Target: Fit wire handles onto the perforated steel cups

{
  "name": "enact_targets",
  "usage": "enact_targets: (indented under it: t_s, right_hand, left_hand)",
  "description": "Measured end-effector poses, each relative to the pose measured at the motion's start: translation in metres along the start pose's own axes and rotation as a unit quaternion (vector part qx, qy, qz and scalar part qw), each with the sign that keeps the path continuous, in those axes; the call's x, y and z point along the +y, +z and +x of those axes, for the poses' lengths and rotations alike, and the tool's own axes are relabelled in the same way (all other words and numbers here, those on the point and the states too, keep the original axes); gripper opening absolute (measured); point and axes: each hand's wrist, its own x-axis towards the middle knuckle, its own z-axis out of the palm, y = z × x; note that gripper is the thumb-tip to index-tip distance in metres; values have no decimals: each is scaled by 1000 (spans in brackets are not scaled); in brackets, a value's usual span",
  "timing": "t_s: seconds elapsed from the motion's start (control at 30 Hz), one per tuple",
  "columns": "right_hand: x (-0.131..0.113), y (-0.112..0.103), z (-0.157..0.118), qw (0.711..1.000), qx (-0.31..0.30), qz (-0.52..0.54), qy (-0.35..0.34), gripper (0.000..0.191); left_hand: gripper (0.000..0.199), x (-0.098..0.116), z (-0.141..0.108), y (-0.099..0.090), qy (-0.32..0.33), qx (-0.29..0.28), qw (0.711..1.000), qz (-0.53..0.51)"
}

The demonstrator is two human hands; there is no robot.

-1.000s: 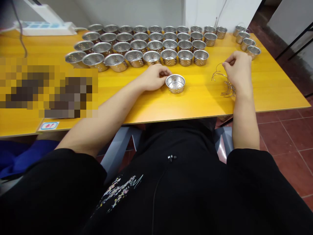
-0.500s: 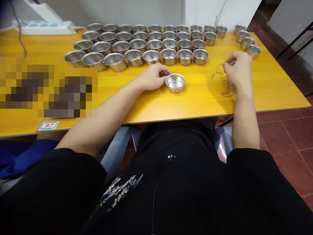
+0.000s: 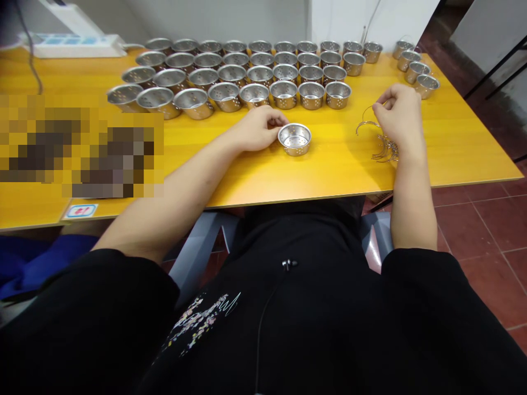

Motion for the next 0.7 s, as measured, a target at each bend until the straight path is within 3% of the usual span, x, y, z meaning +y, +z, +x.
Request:
enact_targets:
  t_s: [0.13, 0.47, 0.7]
  right_hand:
    - [2, 1, 1, 999, -27, 27, 8, 31]
    - [-5, -6, -2, 999, -18, -35, -3, 23]
    - [-2, -10, 1, 999, 19, -37, 1, 29]
  left_hand:
    - [18, 1, 0, -1, 3, 0, 1000, 2]
    - [17, 3, -1, 0, -13, 5, 1000, -10]
    - [16, 9, -2, 0, -28, 4, 1000, -1]
